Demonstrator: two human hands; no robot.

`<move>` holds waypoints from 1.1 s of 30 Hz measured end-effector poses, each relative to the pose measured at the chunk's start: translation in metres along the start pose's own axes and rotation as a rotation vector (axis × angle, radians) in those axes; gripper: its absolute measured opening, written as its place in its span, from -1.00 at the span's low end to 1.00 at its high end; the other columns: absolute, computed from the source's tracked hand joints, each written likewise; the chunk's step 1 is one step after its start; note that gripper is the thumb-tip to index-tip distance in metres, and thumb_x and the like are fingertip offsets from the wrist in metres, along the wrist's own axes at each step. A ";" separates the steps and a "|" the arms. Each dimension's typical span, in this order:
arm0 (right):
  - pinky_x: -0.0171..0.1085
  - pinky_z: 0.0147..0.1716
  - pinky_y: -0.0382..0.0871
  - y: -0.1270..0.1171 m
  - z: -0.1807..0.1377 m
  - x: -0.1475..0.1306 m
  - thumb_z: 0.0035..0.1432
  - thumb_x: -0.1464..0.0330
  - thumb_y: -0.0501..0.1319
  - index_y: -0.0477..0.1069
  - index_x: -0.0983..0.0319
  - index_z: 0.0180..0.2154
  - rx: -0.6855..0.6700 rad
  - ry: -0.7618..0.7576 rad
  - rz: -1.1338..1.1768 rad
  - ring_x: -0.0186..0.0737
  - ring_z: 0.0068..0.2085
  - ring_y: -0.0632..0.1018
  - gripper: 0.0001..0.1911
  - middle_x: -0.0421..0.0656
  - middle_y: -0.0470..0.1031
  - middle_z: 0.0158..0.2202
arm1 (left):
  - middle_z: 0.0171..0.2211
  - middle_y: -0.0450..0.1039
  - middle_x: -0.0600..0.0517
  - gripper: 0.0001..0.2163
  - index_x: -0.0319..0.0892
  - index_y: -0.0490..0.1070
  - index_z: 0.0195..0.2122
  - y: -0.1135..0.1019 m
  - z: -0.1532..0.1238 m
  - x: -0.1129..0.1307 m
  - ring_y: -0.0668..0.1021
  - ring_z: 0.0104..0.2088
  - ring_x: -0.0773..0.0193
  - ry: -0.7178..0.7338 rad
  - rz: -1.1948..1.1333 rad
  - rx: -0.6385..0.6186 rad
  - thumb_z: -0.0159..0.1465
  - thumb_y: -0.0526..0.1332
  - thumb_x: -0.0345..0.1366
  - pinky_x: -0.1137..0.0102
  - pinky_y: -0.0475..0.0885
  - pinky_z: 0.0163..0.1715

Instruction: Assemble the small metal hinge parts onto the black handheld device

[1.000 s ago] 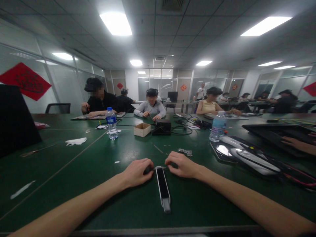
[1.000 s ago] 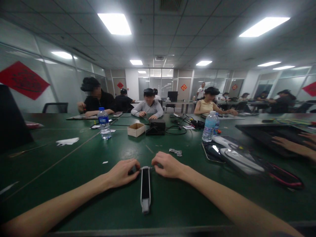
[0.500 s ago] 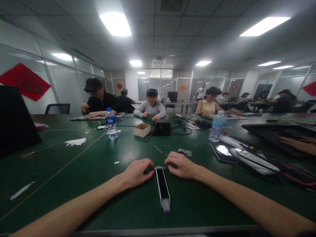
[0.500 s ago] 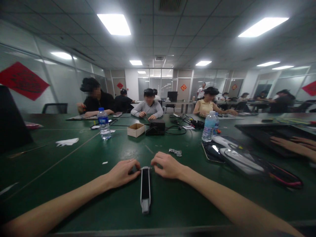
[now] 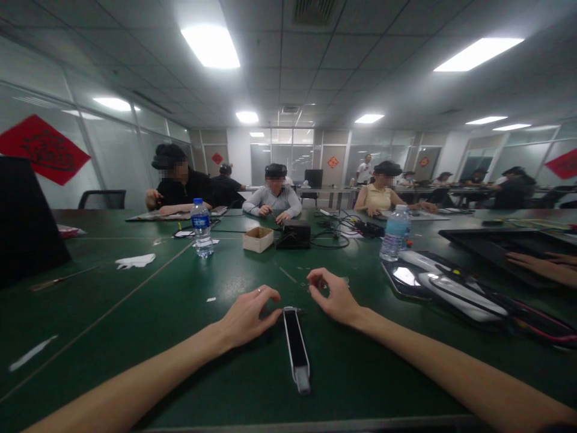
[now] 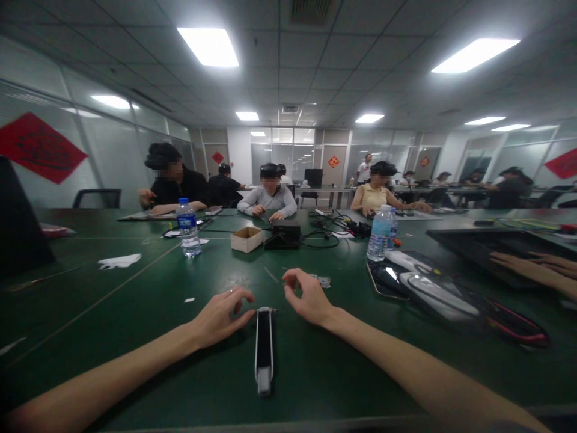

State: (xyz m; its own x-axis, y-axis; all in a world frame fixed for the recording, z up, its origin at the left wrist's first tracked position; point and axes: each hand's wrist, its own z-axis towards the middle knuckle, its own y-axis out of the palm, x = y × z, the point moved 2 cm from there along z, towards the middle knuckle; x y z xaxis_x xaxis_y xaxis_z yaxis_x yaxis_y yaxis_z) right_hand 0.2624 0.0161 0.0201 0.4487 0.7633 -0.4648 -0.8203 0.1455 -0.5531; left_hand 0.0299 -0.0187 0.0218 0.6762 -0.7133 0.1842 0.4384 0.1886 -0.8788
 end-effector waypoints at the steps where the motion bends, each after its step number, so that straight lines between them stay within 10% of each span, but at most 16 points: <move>1: -0.27 -0.33 0.38 0.003 -0.002 -0.009 0.15 0.43 0.15 0.35 0.24 -0.22 -0.062 -0.027 0.048 -0.26 -0.36 0.47 -0.88 -0.16 0.46 -0.35 | -0.28 0.42 0.06 -0.86 -0.17 0.33 -0.12 0.001 0.000 0.000 0.47 -0.44 0.35 0.037 -0.013 0.038 0.30 0.19 -0.31 0.47 0.39 -0.41; 10: -0.29 -0.33 0.41 0.023 -0.016 -0.047 0.16 0.36 0.22 0.40 0.24 -0.30 -0.247 0.011 0.303 -0.29 -0.35 0.48 -0.93 -0.18 0.49 -0.37 | -0.28 0.51 0.00 -0.92 -0.17 0.39 -0.15 0.001 -0.005 0.011 0.56 -0.33 0.29 0.421 0.043 0.187 0.35 0.18 -0.33 0.46 0.45 -0.32; 18: -0.20 -0.20 0.39 0.008 0.003 -0.004 0.20 0.44 0.14 0.44 0.25 -0.23 -0.137 -0.058 -0.028 -0.21 -0.24 0.48 -0.87 -0.10 0.48 -0.28 | -0.28 0.53 0.01 -0.91 -0.17 0.40 -0.20 -0.001 -0.004 0.014 0.57 -0.33 0.28 0.360 0.043 0.207 0.27 0.20 -0.37 0.44 0.48 -0.30; 24: -0.08 -0.04 0.34 -0.002 0.008 0.047 0.24 0.38 0.17 0.52 0.20 -0.10 -0.432 0.034 -0.310 -0.09 -0.07 0.44 -0.78 -0.04 0.48 -0.10 | -0.31 0.51 0.04 -0.91 -0.17 0.40 -0.23 -0.005 -0.003 0.009 0.54 -0.40 0.33 0.261 0.022 0.151 0.23 0.20 -0.38 0.48 0.44 -0.39; 33: -0.14 -0.15 0.37 0.001 0.010 0.042 0.22 0.39 0.19 0.48 0.26 -0.26 -0.441 0.075 -0.343 -0.14 -0.18 0.46 -0.89 -0.07 0.50 -0.23 | -0.35 0.44 0.06 -0.92 -0.16 0.37 -0.24 -0.006 0.000 0.005 0.48 -0.43 0.35 0.141 0.025 0.082 0.27 0.15 -0.32 0.47 0.40 -0.39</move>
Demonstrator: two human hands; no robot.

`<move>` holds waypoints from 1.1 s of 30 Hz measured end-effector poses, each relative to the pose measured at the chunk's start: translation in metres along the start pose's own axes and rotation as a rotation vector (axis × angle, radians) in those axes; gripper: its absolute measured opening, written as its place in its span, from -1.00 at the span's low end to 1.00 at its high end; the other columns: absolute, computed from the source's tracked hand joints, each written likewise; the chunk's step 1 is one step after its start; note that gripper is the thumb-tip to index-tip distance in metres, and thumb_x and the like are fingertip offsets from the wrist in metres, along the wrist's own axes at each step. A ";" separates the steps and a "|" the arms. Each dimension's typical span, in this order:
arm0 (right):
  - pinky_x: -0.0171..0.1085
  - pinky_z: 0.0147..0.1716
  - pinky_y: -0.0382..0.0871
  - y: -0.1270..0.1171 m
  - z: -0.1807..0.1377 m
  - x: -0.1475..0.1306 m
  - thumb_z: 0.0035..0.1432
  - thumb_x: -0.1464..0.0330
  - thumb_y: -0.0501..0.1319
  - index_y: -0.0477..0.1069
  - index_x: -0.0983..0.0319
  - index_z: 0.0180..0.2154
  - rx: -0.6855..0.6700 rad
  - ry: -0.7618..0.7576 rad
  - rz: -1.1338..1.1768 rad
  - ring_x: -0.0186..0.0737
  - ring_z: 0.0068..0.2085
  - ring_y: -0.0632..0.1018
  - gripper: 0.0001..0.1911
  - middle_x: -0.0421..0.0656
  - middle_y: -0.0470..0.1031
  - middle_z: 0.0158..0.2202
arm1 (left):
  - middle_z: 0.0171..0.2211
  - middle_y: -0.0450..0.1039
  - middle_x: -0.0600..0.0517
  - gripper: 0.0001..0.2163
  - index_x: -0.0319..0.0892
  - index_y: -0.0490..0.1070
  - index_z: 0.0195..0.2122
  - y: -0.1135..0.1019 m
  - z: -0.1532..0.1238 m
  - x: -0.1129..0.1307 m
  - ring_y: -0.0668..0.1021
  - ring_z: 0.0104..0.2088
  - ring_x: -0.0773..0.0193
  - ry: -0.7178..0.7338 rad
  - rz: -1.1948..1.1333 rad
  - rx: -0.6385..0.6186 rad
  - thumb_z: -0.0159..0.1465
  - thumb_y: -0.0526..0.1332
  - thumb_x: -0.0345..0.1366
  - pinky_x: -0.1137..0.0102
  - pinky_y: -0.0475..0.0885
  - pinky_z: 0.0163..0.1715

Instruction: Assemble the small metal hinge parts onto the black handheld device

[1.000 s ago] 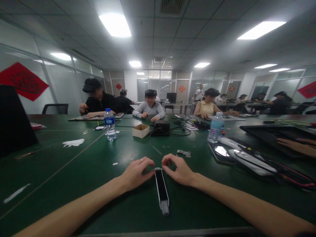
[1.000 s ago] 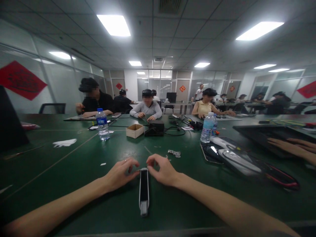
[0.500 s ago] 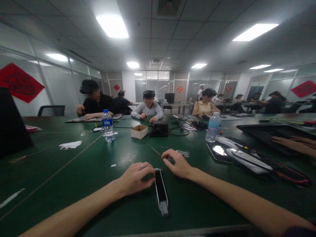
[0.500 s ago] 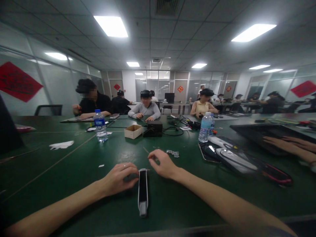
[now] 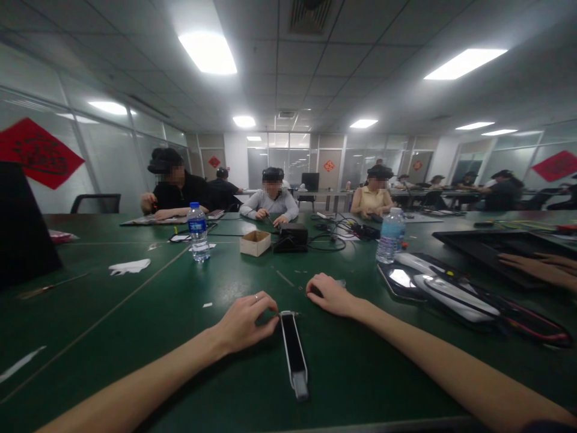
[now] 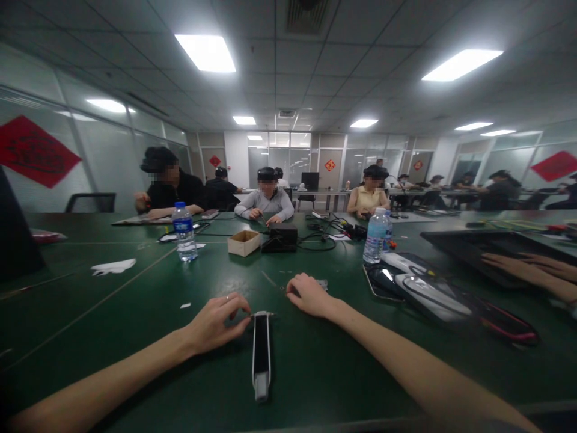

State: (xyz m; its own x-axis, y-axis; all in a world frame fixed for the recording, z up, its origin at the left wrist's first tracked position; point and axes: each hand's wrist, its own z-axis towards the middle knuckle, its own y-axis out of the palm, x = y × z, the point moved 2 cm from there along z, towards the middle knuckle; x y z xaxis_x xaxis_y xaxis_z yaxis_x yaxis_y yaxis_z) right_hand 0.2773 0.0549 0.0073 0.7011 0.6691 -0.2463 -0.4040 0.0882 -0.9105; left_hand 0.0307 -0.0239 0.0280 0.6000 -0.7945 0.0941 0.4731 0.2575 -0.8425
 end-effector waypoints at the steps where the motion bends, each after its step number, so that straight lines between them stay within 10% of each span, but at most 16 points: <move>1: -0.15 -0.17 0.37 0.000 0.000 -0.001 0.21 0.40 0.20 0.48 0.26 -0.28 0.005 0.008 0.000 -0.14 -0.19 0.46 -0.90 -0.08 0.49 -0.25 | -0.34 0.43 0.06 -0.92 -0.16 0.37 -0.24 0.000 0.000 0.000 0.47 -0.43 0.35 -0.017 0.004 -0.011 0.27 0.15 -0.32 0.47 0.40 -0.39; 13: -0.11 -0.08 0.34 0.001 -0.001 0.000 0.24 0.41 0.16 0.50 0.24 -0.11 0.064 0.026 -0.034 -0.10 -0.10 0.43 -0.80 -0.03 0.46 -0.14 | -0.33 0.46 0.03 -0.88 -0.17 0.44 -0.23 0.005 0.002 -0.023 0.50 -0.42 0.28 -0.296 0.030 -0.168 0.29 0.14 -0.31 0.43 0.38 -0.41; 33: -0.16 -0.18 0.32 -0.010 -0.005 -0.033 0.34 0.44 0.00 0.37 0.25 -0.21 0.174 -0.189 0.006 -0.18 -0.23 0.43 -0.82 -0.06 0.44 -0.23 | -0.16 0.50 0.01 -0.78 -0.11 0.47 -0.02 0.015 -0.004 -0.039 0.55 -0.28 0.26 -0.250 0.006 -0.093 0.32 0.19 -0.29 0.39 0.48 -0.25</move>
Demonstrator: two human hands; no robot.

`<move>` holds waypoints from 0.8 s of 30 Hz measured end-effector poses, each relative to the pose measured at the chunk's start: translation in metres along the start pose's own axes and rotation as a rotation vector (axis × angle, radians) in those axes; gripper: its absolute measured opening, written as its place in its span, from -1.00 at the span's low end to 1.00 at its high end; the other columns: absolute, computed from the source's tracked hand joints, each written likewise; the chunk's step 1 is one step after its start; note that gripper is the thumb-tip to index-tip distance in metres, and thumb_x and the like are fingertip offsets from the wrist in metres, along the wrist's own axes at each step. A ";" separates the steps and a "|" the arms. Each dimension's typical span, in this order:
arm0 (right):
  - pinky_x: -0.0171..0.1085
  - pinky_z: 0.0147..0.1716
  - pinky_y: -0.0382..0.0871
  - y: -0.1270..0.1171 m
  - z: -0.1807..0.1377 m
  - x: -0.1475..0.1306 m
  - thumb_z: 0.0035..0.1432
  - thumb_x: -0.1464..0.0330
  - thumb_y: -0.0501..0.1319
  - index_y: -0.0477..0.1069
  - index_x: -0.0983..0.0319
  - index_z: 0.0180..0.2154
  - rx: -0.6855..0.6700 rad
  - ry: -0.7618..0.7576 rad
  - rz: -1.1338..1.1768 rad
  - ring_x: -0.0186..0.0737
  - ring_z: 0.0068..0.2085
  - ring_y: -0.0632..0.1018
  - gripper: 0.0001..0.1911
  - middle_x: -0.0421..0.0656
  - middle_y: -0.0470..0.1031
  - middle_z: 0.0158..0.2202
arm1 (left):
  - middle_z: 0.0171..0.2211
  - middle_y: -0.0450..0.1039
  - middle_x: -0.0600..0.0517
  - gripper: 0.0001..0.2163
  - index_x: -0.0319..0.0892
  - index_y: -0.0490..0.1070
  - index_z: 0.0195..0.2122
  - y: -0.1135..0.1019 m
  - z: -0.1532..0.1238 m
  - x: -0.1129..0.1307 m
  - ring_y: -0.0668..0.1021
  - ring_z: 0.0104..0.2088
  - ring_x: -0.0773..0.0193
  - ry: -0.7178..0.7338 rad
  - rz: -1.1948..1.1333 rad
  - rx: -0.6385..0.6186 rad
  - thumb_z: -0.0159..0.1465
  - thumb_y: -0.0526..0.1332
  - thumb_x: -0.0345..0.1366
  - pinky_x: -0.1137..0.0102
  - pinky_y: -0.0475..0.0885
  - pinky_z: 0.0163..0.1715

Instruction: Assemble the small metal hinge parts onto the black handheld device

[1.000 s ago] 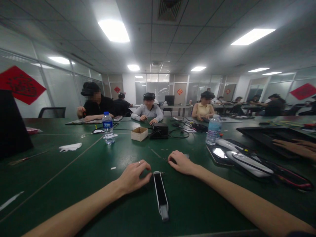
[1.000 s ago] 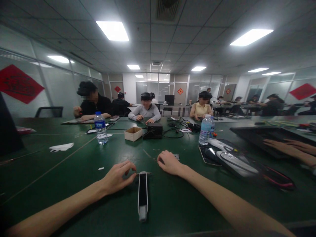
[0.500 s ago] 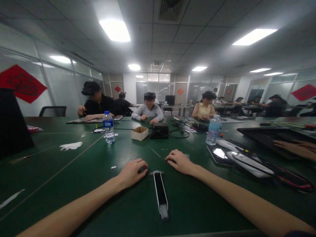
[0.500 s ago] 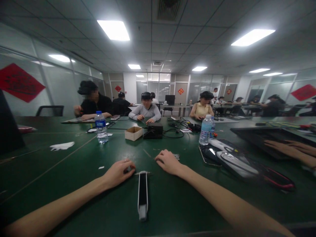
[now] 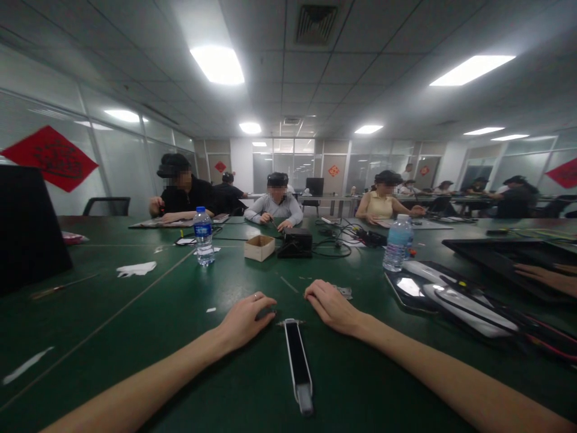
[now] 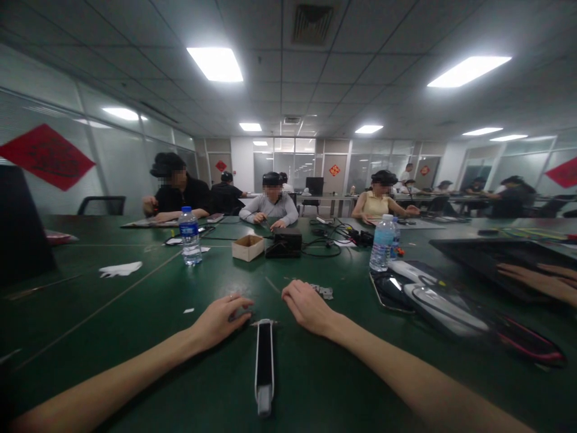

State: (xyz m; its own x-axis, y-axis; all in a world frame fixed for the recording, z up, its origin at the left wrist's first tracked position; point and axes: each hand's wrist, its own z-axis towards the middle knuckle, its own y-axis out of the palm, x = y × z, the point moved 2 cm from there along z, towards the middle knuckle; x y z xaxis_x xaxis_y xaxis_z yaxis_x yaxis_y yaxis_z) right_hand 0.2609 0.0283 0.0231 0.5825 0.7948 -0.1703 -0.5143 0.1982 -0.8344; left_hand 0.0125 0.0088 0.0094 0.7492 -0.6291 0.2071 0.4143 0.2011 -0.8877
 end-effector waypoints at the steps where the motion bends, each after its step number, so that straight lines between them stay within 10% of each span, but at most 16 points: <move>1: -0.17 -0.19 0.32 -0.002 0.000 -0.005 0.34 0.44 -0.01 0.36 0.25 -0.20 0.042 -0.037 0.024 -0.18 -0.23 0.42 -0.81 -0.05 0.44 -0.23 | -0.17 0.49 0.01 -0.78 -0.12 0.45 -0.02 -0.002 0.000 0.002 0.54 -0.32 0.28 0.000 0.006 0.040 0.32 0.19 -0.30 0.39 0.48 -0.26; 5: -0.18 -0.21 0.32 -0.004 -0.004 -0.032 0.34 0.41 -0.01 0.34 0.23 -0.22 0.145 -0.134 0.180 -0.18 -0.24 0.42 -0.83 -0.06 0.43 -0.26 | -0.22 0.49 0.02 -0.84 -0.13 0.43 -0.07 -0.011 -0.004 0.021 0.54 -0.32 0.31 0.170 0.005 0.209 0.34 0.16 -0.33 0.41 0.49 -0.26; 10: -0.28 -0.28 0.35 0.003 -0.009 -0.065 0.36 0.31 0.02 0.35 0.22 -0.23 0.135 0.098 0.517 -0.27 -0.30 0.44 -0.82 -0.16 0.41 -0.33 | -0.26 0.52 -0.02 -0.84 -0.14 0.42 -0.08 -0.014 -0.015 0.048 0.57 -0.30 0.27 0.459 0.044 0.362 0.36 0.17 -0.25 0.41 0.51 -0.27; 24: -0.30 -0.28 0.33 0.008 -0.012 -0.069 0.34 0.29 0.06 0.39 0.23 -0.28 0.063 0.086 0.530 -0.28 -0.31 0.44 -0.79 -0.18 0.42 -0.34 | -0.31 0.50 -0.01 -0.88 -0.17 0.43 -0.15 -0.018 -0.014 0.052 0.57 -0.35 0.33 0.498 -0.042 0.373 0.39 0.13 -0.30 0.50 0.51 -0.36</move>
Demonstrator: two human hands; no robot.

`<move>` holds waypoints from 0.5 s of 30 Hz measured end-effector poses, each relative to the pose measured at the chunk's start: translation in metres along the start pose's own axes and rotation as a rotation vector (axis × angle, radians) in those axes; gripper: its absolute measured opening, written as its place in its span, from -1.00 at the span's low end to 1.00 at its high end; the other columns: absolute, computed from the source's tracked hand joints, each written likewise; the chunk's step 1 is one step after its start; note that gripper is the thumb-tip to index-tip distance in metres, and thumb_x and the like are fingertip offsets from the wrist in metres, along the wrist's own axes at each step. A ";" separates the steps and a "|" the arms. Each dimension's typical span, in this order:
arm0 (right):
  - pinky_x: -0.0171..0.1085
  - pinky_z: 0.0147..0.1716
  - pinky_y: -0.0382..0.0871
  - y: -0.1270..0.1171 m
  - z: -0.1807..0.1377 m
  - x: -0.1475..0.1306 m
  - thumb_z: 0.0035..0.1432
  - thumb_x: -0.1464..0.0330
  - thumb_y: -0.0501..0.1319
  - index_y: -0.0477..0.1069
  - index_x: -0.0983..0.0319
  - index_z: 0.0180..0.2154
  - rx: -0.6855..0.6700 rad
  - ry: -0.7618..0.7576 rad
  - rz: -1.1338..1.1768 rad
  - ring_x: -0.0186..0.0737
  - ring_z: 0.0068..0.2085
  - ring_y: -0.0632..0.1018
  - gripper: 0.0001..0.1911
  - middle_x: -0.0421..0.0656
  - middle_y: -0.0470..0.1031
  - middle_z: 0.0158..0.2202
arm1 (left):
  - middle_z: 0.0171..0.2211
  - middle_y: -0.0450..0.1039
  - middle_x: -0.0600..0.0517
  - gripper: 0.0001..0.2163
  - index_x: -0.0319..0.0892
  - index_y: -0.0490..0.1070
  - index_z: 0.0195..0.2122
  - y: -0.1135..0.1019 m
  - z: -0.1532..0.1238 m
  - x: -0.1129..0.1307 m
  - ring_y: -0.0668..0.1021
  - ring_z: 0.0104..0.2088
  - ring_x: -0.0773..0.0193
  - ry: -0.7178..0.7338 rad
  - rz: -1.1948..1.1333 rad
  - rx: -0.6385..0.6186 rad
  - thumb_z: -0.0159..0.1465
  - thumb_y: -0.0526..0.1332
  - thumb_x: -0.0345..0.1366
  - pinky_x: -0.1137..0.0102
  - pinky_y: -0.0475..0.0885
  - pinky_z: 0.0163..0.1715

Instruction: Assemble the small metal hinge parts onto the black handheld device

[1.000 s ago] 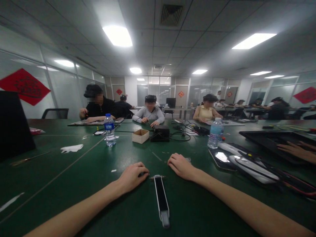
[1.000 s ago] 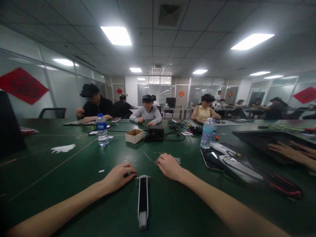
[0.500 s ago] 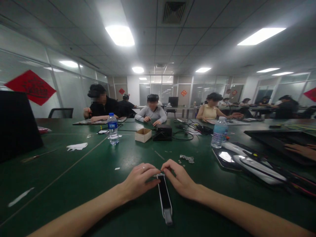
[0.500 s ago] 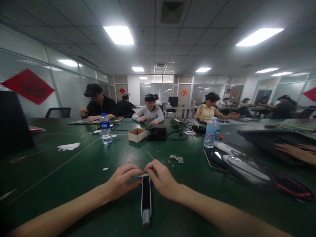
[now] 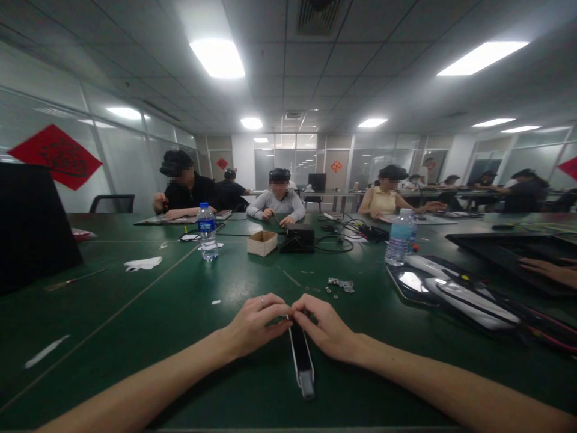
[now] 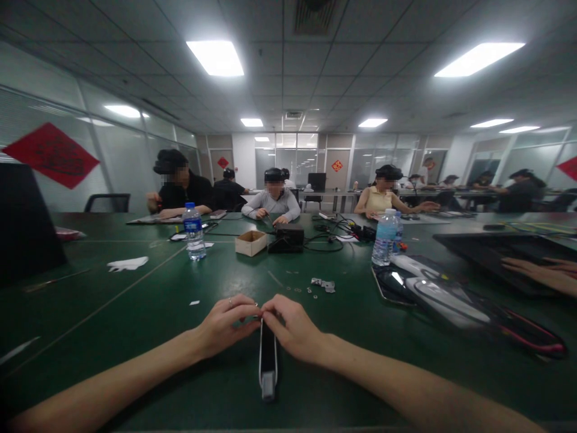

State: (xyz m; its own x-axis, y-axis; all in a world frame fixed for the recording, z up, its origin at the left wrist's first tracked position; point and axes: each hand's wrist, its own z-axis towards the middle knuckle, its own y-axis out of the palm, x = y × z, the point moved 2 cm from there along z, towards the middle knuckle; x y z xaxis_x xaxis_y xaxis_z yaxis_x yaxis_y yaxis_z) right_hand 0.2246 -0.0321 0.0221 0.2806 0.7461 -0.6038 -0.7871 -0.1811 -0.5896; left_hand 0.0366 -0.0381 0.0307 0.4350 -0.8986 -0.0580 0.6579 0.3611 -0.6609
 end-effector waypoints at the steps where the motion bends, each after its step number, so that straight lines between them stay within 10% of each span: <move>1: -0.30 -0.28 0.33 0.001 0.000 0.000 0.34 0.29 0.06 0.39 0.23 -0.28 -0.001 -0.004 -0.004 -0.28 -0.31 0.44 -0.80 -0.18 0.42 -0.34 | -0.30 0.50 -0.01 -0.87 -0.17 0.43 -0.14 0.000 0.000 0.000 0.58 -0.34 0.33 0.007 0.003 -0.009 0.39 0.13 -0.30 0.50 0.51 -0.35; 15: -0.20 -0.22 0.37 -0.032 0.011 0.039 0.26 0.42 0.10 0.41 0.29 -0.27 -0.127 -0.194 -0.414 -0.18 -0.25 0.45 -0.87 -0.06 0.46 -0.29 | -0.23 0.55 -0.01 -0.87 -0.18 0.46 -0.13 -0.006 -0.012 -0.041 0.59 -0.30 0.28 -0.072 0.075 -0.347 0.37 0.16 -0.31 0.46 0.46 -0.29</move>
State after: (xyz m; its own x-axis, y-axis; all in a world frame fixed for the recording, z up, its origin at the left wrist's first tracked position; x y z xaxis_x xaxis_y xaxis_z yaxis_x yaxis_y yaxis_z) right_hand 0.2550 0.0100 0.0234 0.4397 0.8757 -0.1996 -0.5535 0.0892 -0.8280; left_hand 0.0074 -0.0069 0.0277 0.5247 -0.8483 -0.0713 0.3800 0.3084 -0.8721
